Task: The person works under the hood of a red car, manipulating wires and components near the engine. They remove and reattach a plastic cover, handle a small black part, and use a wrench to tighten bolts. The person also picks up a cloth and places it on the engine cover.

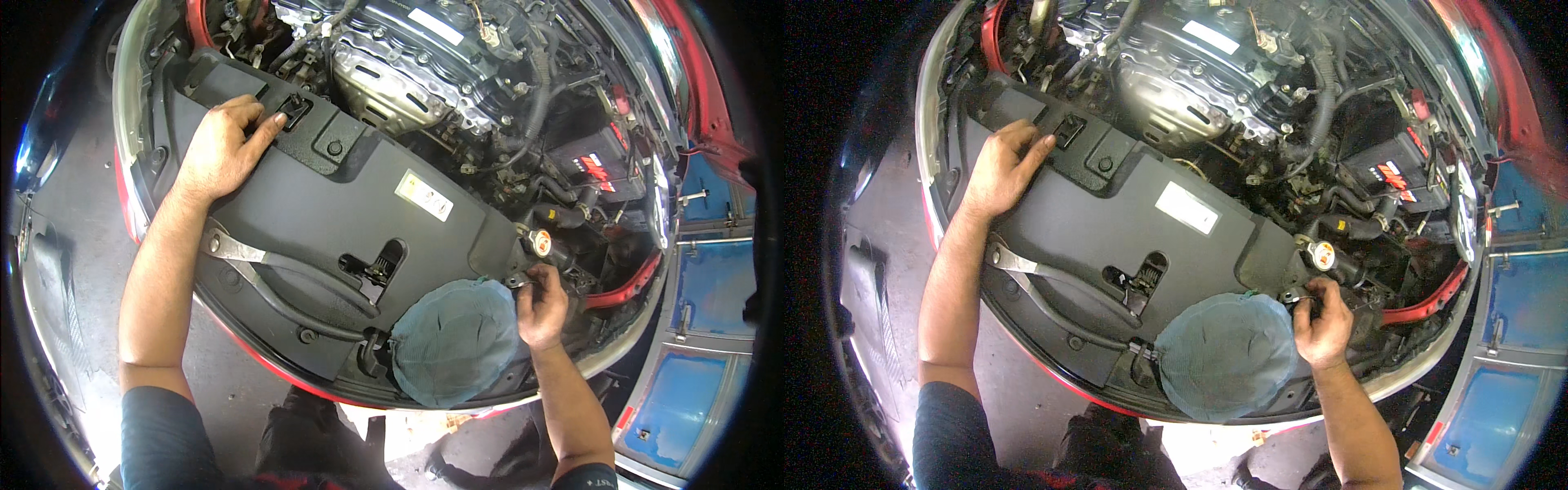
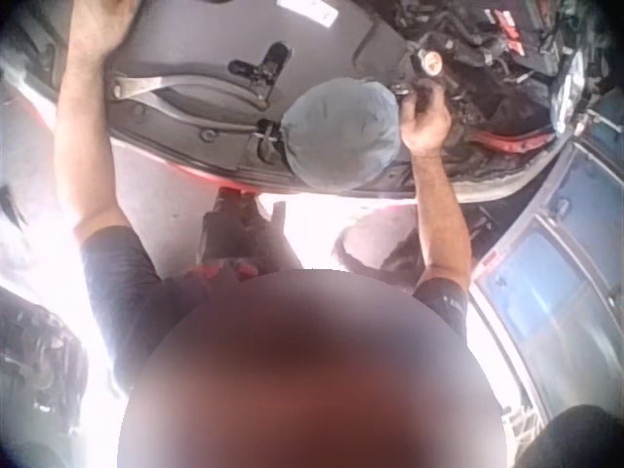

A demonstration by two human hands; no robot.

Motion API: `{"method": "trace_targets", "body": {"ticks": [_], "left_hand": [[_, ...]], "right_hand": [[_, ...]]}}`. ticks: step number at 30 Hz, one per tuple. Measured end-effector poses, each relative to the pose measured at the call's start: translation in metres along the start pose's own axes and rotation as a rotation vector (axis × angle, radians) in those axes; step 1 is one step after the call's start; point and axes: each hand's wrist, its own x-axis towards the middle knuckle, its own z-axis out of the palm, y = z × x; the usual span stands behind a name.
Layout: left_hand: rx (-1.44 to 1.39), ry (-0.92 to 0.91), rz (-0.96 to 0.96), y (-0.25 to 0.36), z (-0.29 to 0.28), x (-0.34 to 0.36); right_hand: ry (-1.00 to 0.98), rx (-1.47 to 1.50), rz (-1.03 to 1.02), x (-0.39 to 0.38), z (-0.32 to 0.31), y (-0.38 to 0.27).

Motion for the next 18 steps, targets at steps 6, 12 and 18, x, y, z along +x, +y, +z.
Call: {"method": "trace_targets", "body": {"ticks": [6,12,18], "left_hand": [[0.041,0.036,-0.016,0.004,0.003,0.007],[0.129,0.008,-0.026,0.012,0.0,0.01],[0.187,-0.033,-0.041,0.009,0.003,0.009]], "right_hand": [[-0.036,-0.08,0.028,0.002,-0.004,-0.002],[-0.077,-0.144,0.057,0.009,-0.01,-0.011],[-0.17,-0.211,0.107,0.012,-0.014,-0.013]]}}
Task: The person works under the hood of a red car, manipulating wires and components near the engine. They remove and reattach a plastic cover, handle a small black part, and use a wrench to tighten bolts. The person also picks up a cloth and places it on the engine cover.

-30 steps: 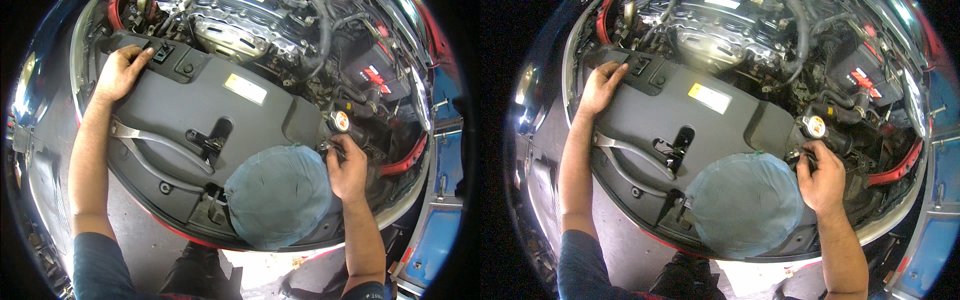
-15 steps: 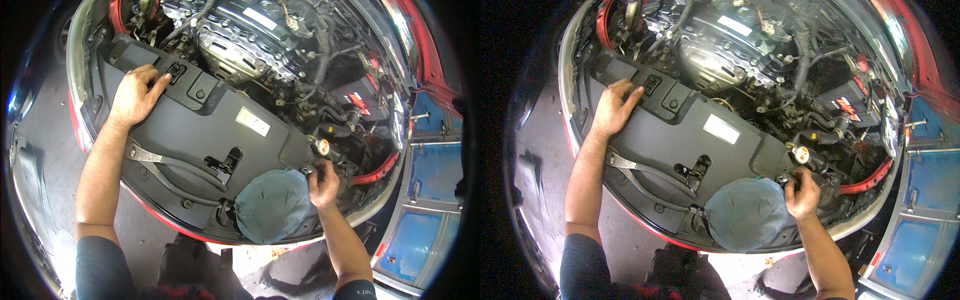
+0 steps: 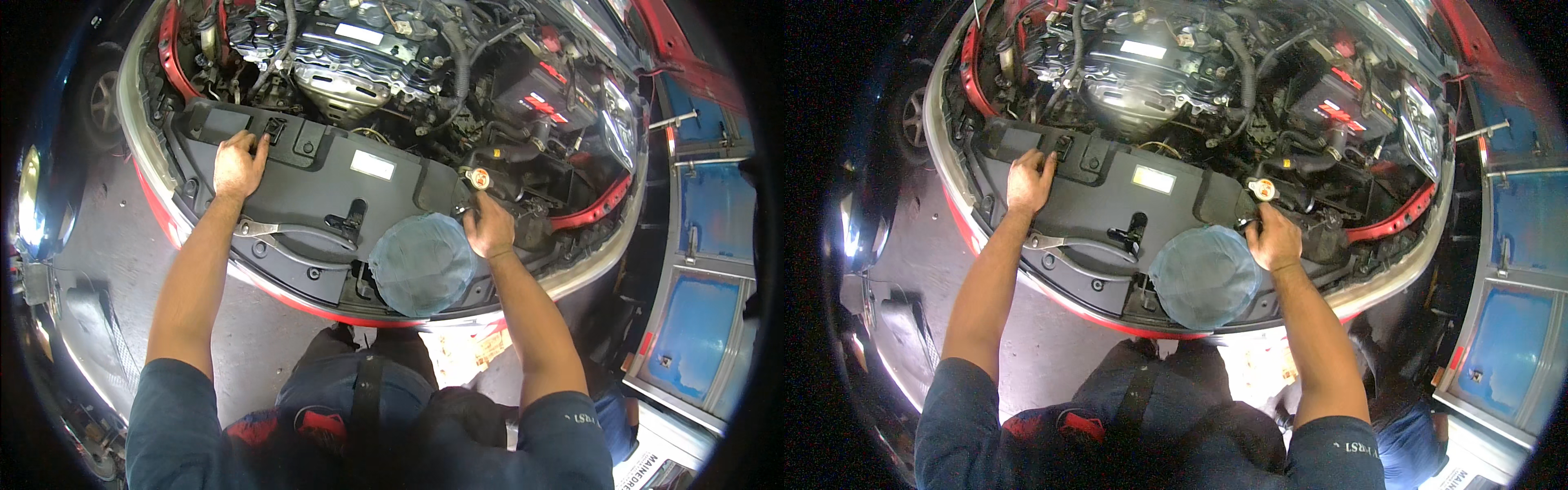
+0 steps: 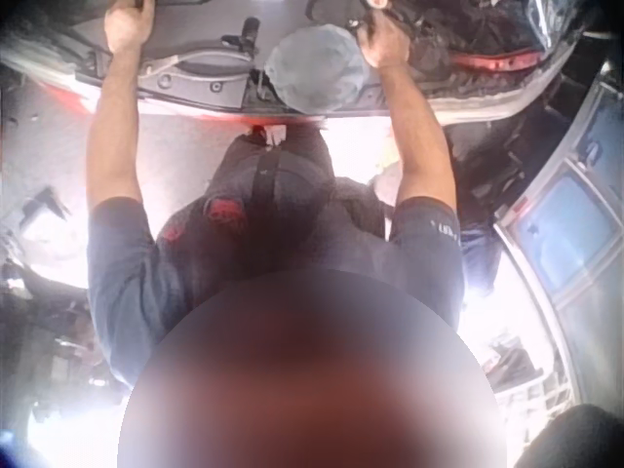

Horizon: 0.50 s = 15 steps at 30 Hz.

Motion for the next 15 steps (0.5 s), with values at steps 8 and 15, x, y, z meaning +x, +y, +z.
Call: {"method": "trace_targets", "body": {"ticks": [8,15], "left_hand": [[0.03,0.033,0.0,0.0012,0.0012,0.0011],[-0.012,0.049,-0.008,0.0055,-0.001,0.0026]], "right_hand": [[-0.108,-0.011,0.047,0.0053,-0.0049,0.0006],[-0.117,0.045,0.011,0.0083,-0.0096,0.0016]]}}
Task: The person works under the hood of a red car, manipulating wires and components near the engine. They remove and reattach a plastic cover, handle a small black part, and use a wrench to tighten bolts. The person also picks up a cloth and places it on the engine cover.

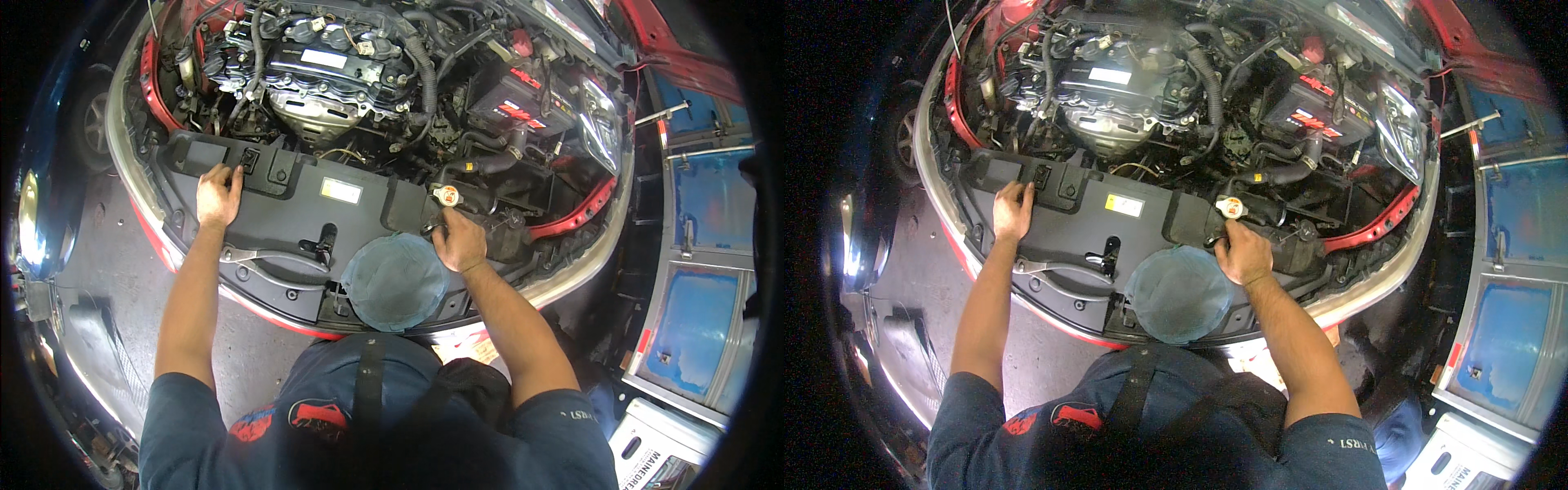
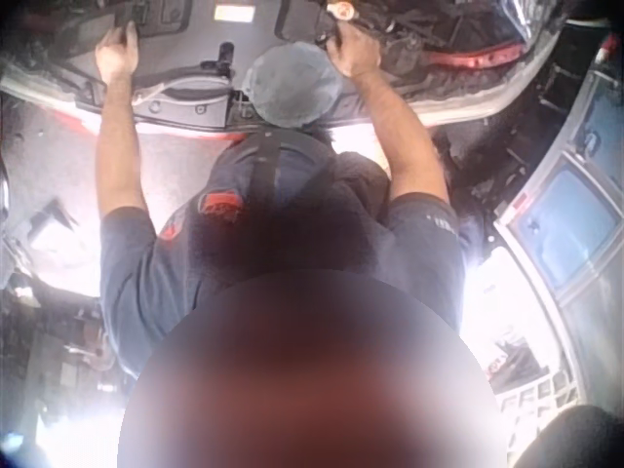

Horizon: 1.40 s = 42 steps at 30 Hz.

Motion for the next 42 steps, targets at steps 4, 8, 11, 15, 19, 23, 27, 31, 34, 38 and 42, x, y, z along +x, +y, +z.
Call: {"method": "trace_targets", "body": {"ticks": [4,8,11,15,19,23,27,31,34,38,42], "left_hand": [[-0.037,-0.036,0.026,0.003,-0.002,0.002],[-0.024,-0.064,0.029,0.005,-0.001,0.005],[0.012,-0.111,-0.002,0.005,0.0,0.007],[-0.014,-0.048,0.085,0.006,0.003,0.007],[-0.027,-0.085,0.055,0.008,0.002,0.007],[0.003,-0.144,0.01,0.007,0.0,0.006],[0.03,-0.127,0.026,0.005,0.0,0.005],[0.008,-0.119,0.017,0.003,0.0,0.004],[-0.002,-0.099,0.017,0.002,0.0,0.003],[0.024,-0.078,0.005,0.001,0.0,0.003],[0.013,-0.066,-0.017,0.001,0.0,0.001]], "right_hand": [[-0.012,0.032,-0.016,0.002,0.0,0.004],[-0.007,0.064,-0.03,0.004,0.002,0.01],[0.0,0.079,-0.037,0.004,0.005,0.011],[0.022,0.108,-0.053,0.002,0.004,0.014],[0.032,0.12,-0.061,0.002,0.005,0.016],[0.025,0.111,-0.055,0.001,0.005,0.015],[0.002,0.086,-0.041,0.0,0.004,0.013],[-0.032,0.05,-0.009,0.0,0.002,0.011],[-0.029,0.031,0.0,-0.001,0.002,0.009],[-0.049,0.01,0.033,-0.002,0.001,0.006],[-0.069,-0.027,0.047,-0.001,-0.001,0.004]]}}
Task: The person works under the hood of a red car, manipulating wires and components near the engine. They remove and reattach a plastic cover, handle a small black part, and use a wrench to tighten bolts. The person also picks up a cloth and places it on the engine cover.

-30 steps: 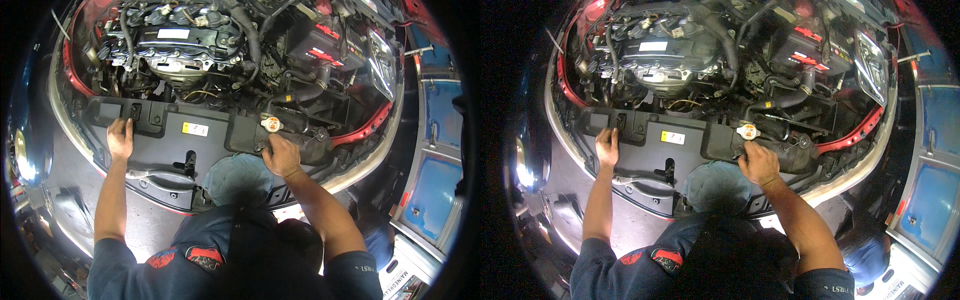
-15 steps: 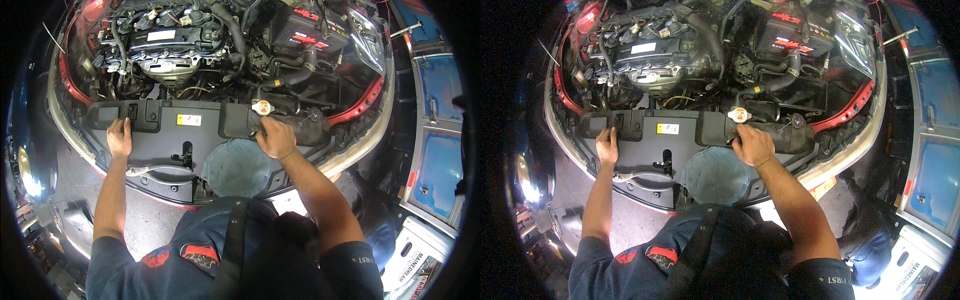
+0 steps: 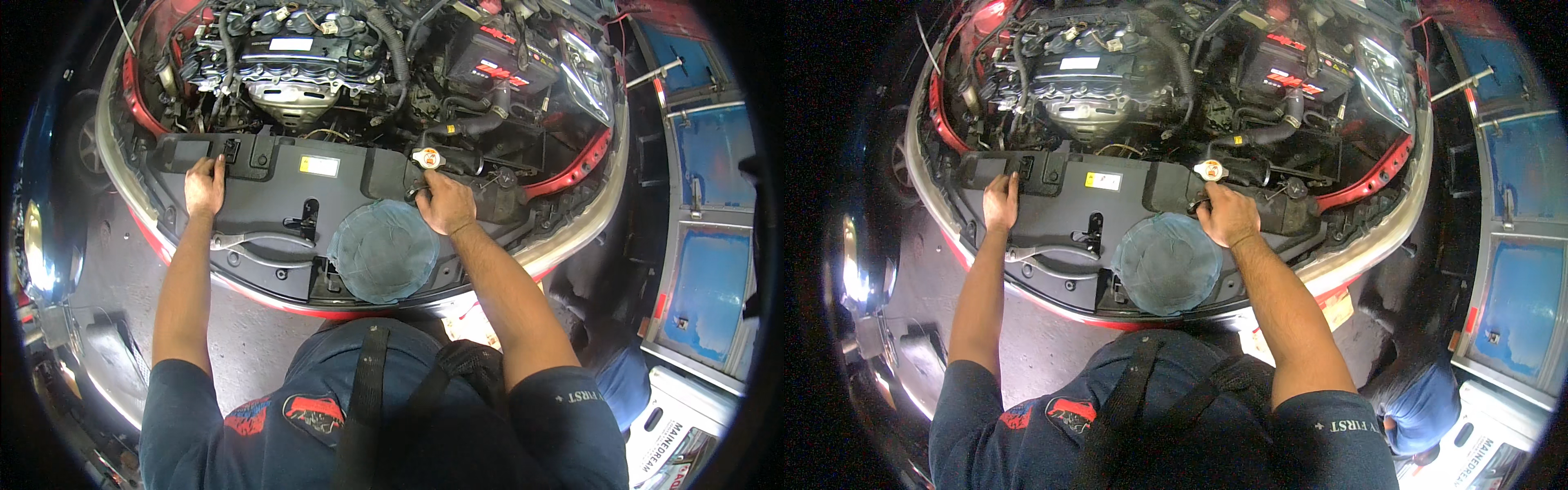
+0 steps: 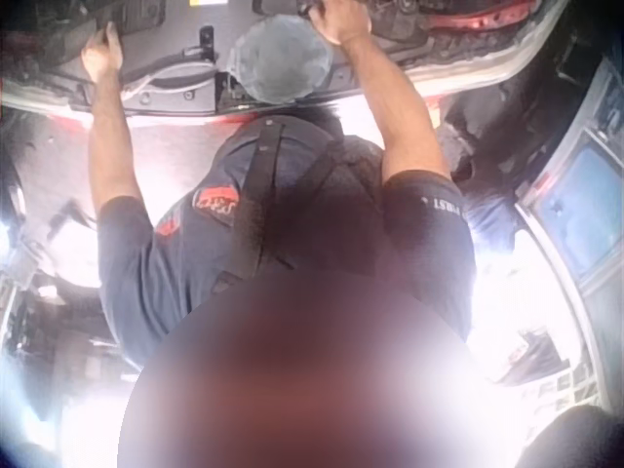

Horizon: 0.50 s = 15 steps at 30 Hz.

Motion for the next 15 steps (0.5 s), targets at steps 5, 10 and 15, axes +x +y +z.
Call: {"method": "trace_targets", "body": {"ticks": [5,10,15], "left_hand": [[0.017,0.029,-0.024,0.001,0.001,-0.002],[0.068,0.04,-0.048,0.004,0.003,-0.002],[0.072,0.04,-0.112,0.005,0.008,-0.003]], "right_hand": [[0.067,0.026,-0.034,-0.001,0.002,0.0],[0.084,0.082,-0.088,-0.001,0.004,0.008],[-0.034,0.188,-0.118,0.005,-0.017,0.006]]}}
